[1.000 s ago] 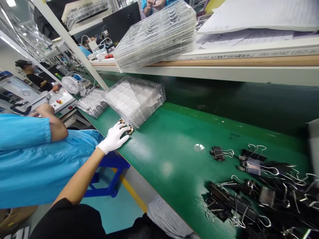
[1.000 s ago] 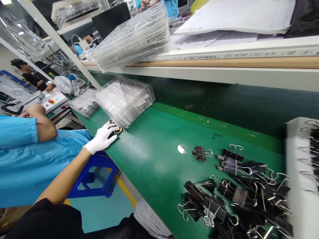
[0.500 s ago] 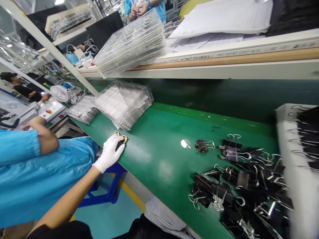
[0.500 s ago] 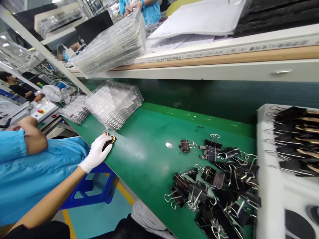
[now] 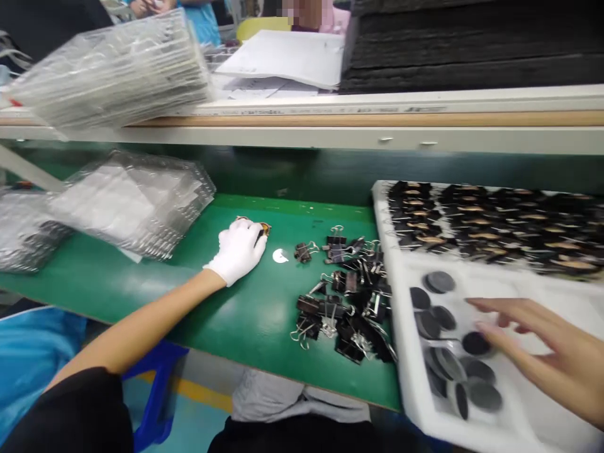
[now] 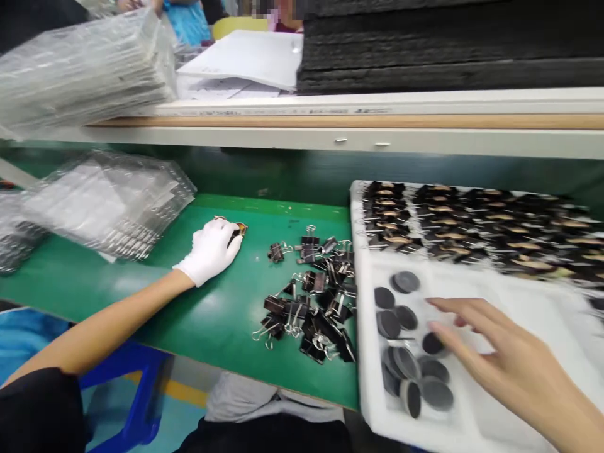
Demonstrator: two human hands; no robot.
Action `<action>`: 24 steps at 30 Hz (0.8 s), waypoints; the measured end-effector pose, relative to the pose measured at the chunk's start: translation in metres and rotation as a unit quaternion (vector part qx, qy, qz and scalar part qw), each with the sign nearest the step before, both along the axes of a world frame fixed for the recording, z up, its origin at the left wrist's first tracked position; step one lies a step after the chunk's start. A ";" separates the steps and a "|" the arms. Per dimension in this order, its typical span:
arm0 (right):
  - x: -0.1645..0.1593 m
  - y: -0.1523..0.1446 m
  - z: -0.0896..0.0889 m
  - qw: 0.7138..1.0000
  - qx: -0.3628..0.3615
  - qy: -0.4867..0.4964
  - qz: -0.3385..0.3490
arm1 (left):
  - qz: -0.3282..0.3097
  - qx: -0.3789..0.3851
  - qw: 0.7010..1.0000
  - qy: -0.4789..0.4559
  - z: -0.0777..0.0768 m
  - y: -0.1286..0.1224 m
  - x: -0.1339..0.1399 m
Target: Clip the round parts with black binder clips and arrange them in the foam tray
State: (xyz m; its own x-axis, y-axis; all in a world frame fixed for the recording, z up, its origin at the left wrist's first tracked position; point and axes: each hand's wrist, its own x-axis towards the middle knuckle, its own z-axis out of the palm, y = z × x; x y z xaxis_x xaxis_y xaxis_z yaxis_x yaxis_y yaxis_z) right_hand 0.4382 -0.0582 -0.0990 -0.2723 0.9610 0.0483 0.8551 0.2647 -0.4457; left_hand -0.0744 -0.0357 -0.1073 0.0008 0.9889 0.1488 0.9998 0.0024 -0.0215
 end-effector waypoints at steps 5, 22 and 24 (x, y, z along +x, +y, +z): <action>-0.014 -0.012 0.020 0.996 -0.080 0.036 0.026 | -0.033 -0.143 0.984 0.099 0.047 0.033 0.025; -0.019 0.019 0.080 0.986 -0.153 -0.043 0.049 | -0.328 -0.174 0.926 -0.058 0.057 0.070 0.059; -0.023 0.028 0.088 0.988 -0.153 -0.018 0.025 | -0.317 -0.173 0.928 -0.088 0.059 0.072 0.052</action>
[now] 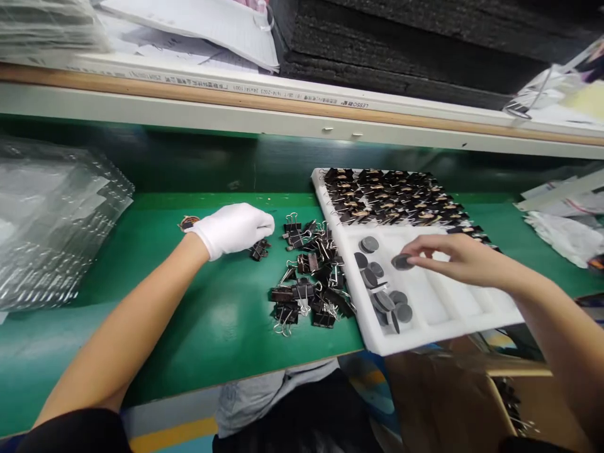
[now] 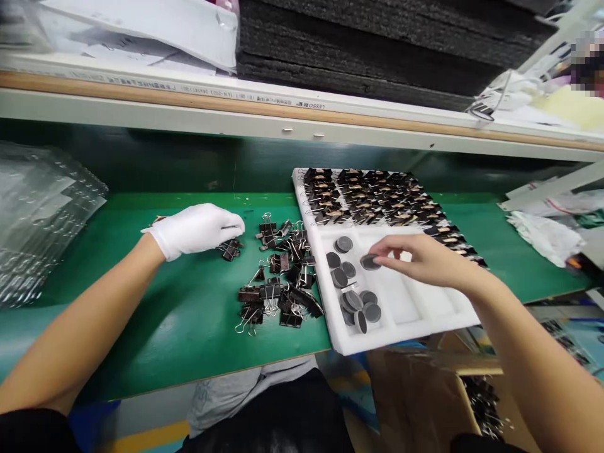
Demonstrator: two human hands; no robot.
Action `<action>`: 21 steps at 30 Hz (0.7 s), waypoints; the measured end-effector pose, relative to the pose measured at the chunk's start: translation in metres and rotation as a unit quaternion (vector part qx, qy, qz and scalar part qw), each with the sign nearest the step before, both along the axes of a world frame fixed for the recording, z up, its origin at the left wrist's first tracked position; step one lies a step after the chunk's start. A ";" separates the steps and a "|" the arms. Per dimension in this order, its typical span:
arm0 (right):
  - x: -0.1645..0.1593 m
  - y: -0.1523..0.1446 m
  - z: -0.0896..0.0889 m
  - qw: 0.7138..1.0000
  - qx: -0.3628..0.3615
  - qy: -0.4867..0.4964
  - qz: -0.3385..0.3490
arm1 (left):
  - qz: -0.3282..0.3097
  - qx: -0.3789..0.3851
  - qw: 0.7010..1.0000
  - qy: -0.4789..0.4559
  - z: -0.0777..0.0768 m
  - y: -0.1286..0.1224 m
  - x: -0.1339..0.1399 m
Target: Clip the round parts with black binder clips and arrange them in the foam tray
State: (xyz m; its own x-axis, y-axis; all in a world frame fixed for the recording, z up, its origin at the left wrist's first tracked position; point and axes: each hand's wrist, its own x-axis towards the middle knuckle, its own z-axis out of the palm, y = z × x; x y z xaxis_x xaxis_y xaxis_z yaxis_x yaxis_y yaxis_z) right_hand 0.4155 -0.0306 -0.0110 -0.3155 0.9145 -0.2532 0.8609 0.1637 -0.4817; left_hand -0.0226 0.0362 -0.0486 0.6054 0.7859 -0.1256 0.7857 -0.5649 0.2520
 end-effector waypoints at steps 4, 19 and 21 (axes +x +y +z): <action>-0.015 0.012 0.008 0.990 -0.057 0.113 -0.057 | 0.027 -0.025 0.999 0.033 0.005 0.003 -0.017; -0.194 0.047 -0.007 0.930 -0.059 0.362 -0.031 | 0.127 -0.003 0.991 0.044 0.036 -0.009 -0.042; -0.212 0.052 -0.005 0.942 -0.040 0.334 -0.010 | 0.199 0.048 0.976 0.072 0.051 -0.011 -0.062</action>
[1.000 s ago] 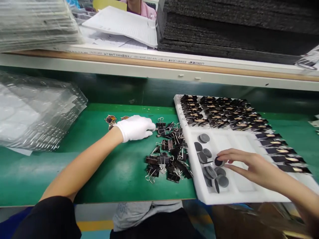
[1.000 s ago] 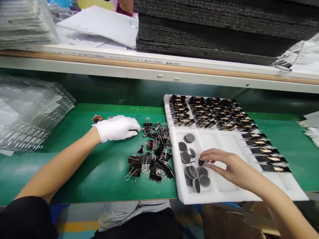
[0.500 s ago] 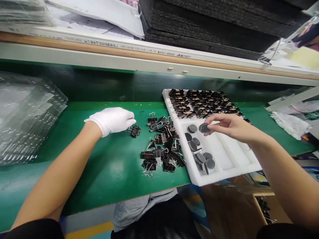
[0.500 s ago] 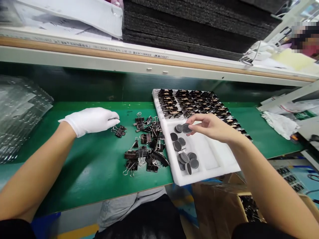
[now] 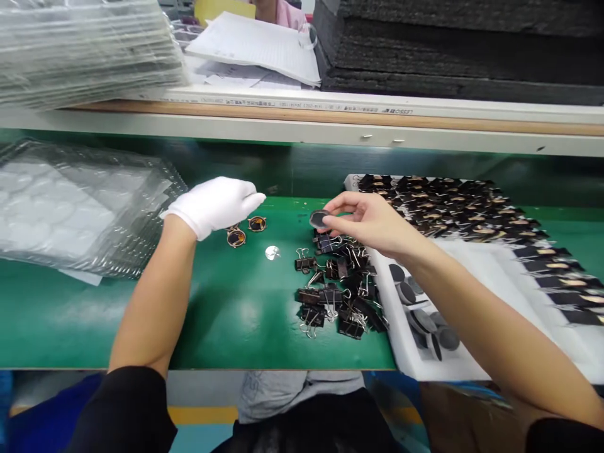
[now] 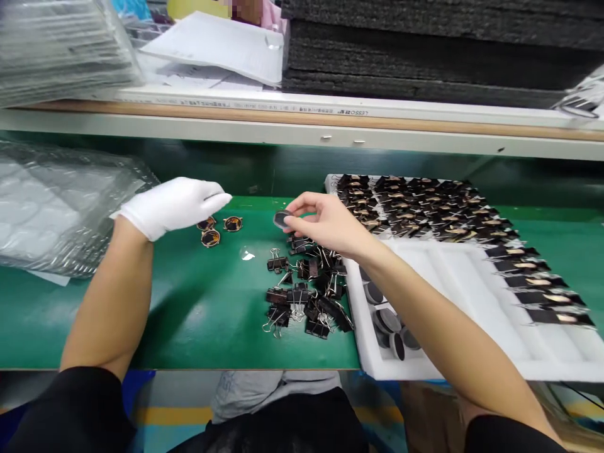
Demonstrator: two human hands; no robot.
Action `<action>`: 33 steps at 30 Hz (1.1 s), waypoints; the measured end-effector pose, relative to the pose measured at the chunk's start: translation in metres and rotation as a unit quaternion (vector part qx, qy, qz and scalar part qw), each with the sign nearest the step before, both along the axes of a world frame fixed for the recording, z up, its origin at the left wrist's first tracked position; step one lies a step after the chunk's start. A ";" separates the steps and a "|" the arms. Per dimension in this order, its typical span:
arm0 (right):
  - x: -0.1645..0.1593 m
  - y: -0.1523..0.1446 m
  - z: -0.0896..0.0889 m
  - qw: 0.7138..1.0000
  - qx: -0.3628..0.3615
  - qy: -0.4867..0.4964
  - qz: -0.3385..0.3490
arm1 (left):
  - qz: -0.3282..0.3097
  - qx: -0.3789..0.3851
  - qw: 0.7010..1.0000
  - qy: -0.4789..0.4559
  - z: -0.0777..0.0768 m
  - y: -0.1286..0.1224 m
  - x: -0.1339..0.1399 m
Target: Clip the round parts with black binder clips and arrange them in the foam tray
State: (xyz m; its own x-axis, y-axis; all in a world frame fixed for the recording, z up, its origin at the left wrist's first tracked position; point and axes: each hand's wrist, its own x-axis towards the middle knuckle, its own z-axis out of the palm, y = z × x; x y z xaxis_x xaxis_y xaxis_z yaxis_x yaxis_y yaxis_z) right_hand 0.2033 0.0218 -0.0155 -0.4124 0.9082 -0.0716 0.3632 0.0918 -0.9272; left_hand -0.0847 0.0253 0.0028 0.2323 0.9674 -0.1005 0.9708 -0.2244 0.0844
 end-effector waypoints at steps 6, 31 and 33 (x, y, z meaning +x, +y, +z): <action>-0.066 0.032 -0.014 0.990 0.063 -0.106 0.068 | 0.053 -0.076 0.995 0.043 0.006 0.001 -0.023; -0.137 0.097 -0.072 0.921 0.083 -0.255 0.281 | 0.060 -0.058 0.996 -0.017 0.029 -0.018 -0.036; -0.133 0.094 -0.076 0.914 0.095 -0.249 0.306 | 0.058 -0.063 0.996 -0.013 0.025 -0.015 -0.035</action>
State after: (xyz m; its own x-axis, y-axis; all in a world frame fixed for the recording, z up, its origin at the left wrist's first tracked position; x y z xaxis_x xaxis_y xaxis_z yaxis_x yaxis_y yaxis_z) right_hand 0.0705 0.1156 -0.0915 -0.8071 0.5333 -0.2534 0.5618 0.5615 -0.6075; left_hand -0.1196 0.0101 0.0274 0.1229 0.9680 -0.2189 0.9868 -0.0958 0.1303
